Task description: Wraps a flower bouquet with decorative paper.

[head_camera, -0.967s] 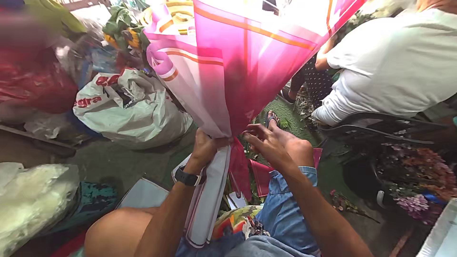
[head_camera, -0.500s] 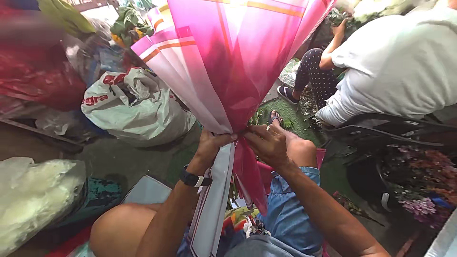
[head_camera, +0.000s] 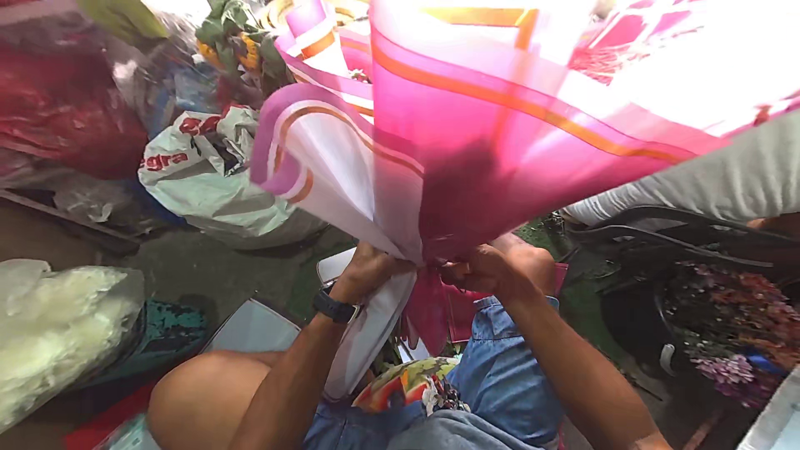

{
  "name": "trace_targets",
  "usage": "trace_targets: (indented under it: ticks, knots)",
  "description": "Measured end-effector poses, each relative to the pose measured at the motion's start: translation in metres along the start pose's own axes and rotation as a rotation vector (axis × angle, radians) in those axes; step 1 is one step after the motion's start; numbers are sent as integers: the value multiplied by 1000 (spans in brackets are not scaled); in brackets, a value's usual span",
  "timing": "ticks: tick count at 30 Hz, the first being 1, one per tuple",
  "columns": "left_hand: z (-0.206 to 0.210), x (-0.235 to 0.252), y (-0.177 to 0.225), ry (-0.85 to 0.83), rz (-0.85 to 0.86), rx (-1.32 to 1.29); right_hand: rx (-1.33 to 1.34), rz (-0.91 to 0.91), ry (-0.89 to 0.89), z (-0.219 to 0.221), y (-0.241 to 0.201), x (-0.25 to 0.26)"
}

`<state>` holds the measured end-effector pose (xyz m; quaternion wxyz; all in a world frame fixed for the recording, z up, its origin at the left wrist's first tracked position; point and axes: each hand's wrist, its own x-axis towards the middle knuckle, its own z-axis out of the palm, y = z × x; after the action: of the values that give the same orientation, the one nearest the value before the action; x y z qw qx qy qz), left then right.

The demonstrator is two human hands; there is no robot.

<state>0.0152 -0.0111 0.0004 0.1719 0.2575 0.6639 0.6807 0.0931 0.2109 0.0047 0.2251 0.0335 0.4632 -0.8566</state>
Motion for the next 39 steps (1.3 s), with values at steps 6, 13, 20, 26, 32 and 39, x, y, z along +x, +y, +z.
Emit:
trace_targets:
  ticks: [6,13,20,26,32,39]
  knots:
    - [6,7,5,65,6,-80,-809,-459,483,17,13,-19]
    - [10,10,7,155,6,-180,-1285,-833,673,20,38,-7]
    - [6,9,4,131,33,-171,-857,-650,581,31,33,-1]
    - [7,10,6,139,14,-47,-1193,-628,760,37,35,3]
    - [7,13,6,162,25,-30,-1344,-898,846,29,45,2]
    - [6,11,5,152,10,-43,-912,-675,681,26,33,6]
